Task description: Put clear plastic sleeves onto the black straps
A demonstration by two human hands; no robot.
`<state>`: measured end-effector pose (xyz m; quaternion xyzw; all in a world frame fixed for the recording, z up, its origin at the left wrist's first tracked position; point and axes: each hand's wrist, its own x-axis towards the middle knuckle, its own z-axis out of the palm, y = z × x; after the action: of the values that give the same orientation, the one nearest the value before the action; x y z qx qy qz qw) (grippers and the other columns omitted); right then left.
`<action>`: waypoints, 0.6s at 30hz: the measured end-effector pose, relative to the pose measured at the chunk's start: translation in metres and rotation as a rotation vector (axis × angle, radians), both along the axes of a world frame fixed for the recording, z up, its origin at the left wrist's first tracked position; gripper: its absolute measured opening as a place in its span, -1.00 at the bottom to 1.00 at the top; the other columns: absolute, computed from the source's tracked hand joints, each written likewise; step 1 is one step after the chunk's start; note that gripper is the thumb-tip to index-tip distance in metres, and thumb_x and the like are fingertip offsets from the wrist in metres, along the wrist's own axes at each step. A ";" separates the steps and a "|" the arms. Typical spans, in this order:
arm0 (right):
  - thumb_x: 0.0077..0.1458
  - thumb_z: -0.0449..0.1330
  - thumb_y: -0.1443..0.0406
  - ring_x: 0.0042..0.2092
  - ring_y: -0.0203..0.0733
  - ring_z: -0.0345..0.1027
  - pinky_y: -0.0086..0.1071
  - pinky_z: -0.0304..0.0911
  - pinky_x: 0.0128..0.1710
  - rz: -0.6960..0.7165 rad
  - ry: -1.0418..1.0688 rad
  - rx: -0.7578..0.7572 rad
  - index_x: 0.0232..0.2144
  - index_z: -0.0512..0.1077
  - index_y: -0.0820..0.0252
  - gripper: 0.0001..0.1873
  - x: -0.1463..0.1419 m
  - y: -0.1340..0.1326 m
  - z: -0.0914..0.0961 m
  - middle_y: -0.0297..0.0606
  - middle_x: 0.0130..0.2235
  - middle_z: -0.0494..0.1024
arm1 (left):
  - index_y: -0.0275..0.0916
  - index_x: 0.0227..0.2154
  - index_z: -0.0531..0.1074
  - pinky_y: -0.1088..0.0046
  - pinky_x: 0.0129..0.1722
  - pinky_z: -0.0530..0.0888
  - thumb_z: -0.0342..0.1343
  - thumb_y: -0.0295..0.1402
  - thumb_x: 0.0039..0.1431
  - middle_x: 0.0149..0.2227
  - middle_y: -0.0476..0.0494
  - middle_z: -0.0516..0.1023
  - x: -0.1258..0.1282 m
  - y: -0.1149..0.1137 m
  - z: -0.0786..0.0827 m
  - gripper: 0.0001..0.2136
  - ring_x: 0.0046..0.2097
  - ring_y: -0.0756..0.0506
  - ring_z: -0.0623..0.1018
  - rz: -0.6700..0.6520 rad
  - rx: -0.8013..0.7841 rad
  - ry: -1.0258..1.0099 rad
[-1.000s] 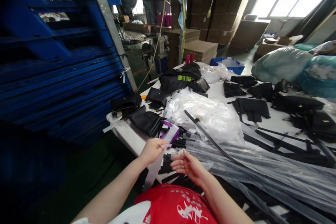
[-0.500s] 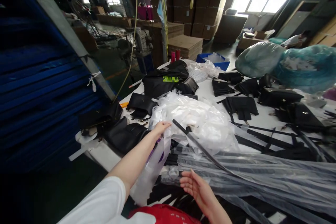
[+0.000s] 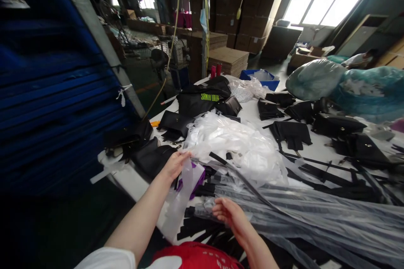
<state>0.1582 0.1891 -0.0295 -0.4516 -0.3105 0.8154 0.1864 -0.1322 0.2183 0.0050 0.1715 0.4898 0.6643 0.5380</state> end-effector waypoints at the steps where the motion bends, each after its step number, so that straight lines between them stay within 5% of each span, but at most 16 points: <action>1: -0.01 0.34 0.01 -0.29 -0.17 0.49 -0.35 0.30 -0.25 0.021 -0.003 0.044 -0.25 0.57 0.23 -0.57 -0.006 -0.002 0.003 -0.11 -0.28 0.63 | -0.37 -0.45 0.55 0.39 -0.18 0.49 0.46 -0.16 -0.25 -0.37 -0.23 0.61 -0.002 -0.016 0.010 -0.61 -0.30 -0.10 0.57 -0.007 0.040 0.003; 6: -0.04 0.34 -0.06 -0.31 -0.19 0.44 -0.33 0.25 -0.25 0.154 0.024 0.276 -0.26 0.56 0.24 -0.51 -0.035 -0.009 0.033 -0.13 -0.31 0.62 | -0.33 -0.48 0.60 0.37 -0.03 0.47 0.38 -0.21 -0.04 -0.40 -0.16 0.60 -0.011 -0.086 0.054 -0.76 -0.25 -0.09 0.57 0.051 0.298 0.062; 10: -0.03 0.34 -0.04 -0.27 -0.17 0.45 -0.35 0.25 -0.24 0.255 0.070 0.373 -0.24 0.55 0.28 -0.49 -0.049 -0.017 0.048 -0.09 -0.28 0.62 | -0.27 -0.45 0.61 0.36 0.03 0.46 0.36 -0.23 -0.01 -0.39 -0.09 0.59 -0.027 -0.140 0.070 -0.81 -0.24 -0.06 0.56 0.215 0.365 0.086; 14: 0.04 0.34 0.08 -0.19 -0.17 0.50 -0.35 0.33 -0.18 0.230 0.170 0.176 -0.11 0.48 0.27 -0.54 -0.073 -0.011 0.046 -0.06 -0.13 0.60 | -0.28 -0.46 0.60 0.39 -0.03 0.49 0.37 -0.23 -0.03 -0.38 -0.11 0.60 -0.030 -0.192 0.075 -0.80 -0.23 -0.07 0.57 0.310 0.320 0.149; 18: 0.20 0.18 0.24 -0.19 -0.21 0.52 -0.36 0.41 -0.18 -0.062 0.260 -0.020 -0.25 0.46 0.28 -0.81 -0.104 0.035 0.048 -0.12 -0.24 0.60 | -0.28 -0.54 0.57 0.33 -0.07 0.53 0.42 -0.22 -0.13 -0.44 -0.10 0.58 -0.019 -0.240 0.082 -0.77 -0.31 -0.08 0.57 0.396 0.252 0.108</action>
<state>0.0543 0.2238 0.0190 -0.3535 -0.2613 0.8639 0.2457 -0.1515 -0.0215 0.0868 0.1732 0.4551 0.8026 0.3444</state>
